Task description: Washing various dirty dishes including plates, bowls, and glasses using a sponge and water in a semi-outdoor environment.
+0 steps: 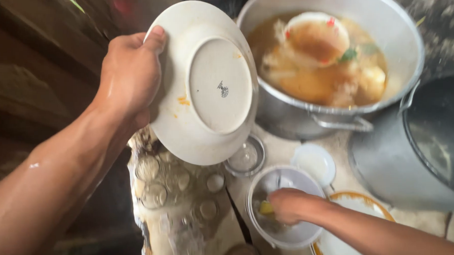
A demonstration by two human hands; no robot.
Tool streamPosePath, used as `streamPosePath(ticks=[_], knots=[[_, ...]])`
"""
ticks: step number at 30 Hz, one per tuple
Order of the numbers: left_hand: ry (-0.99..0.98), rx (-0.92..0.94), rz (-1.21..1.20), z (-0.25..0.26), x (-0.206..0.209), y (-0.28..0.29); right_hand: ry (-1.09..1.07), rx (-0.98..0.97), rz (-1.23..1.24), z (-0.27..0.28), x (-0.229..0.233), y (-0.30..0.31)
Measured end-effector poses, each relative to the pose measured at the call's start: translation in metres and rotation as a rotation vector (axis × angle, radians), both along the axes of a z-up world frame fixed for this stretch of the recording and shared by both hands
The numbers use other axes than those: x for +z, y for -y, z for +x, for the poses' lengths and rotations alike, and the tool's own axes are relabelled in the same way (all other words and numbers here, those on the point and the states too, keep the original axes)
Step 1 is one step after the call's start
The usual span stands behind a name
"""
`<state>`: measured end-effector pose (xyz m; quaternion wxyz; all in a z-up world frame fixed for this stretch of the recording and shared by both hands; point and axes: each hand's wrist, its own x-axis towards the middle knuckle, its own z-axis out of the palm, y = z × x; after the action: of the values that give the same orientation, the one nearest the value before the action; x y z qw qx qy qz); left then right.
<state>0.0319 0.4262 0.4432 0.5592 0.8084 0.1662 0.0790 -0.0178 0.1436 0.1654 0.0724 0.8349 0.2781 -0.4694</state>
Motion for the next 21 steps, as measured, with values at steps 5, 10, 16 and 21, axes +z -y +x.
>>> streamPosePath(ticks=[5,10,16,21], knots=[[0.166,0.06,-0.222,0.026,0.001,-0.013,-0.056,-0.265,0.288,0.029,0.143,0.008],[0.324,-0.015,-0.521,0.048,-0.013,-0.001,-0.325,-0.697,0.64,0.06,0.202,0.043],[0.393,-0.044,-0.488,0.062,-0.014,0.019,-0.144,-0.865,0.381,0.045,0.267,0.02],[0.331,-0.044,-0.509,0.067,-0.012,0.037,-0.106,-0.86,0.872,0.082,0.268,0.048]])
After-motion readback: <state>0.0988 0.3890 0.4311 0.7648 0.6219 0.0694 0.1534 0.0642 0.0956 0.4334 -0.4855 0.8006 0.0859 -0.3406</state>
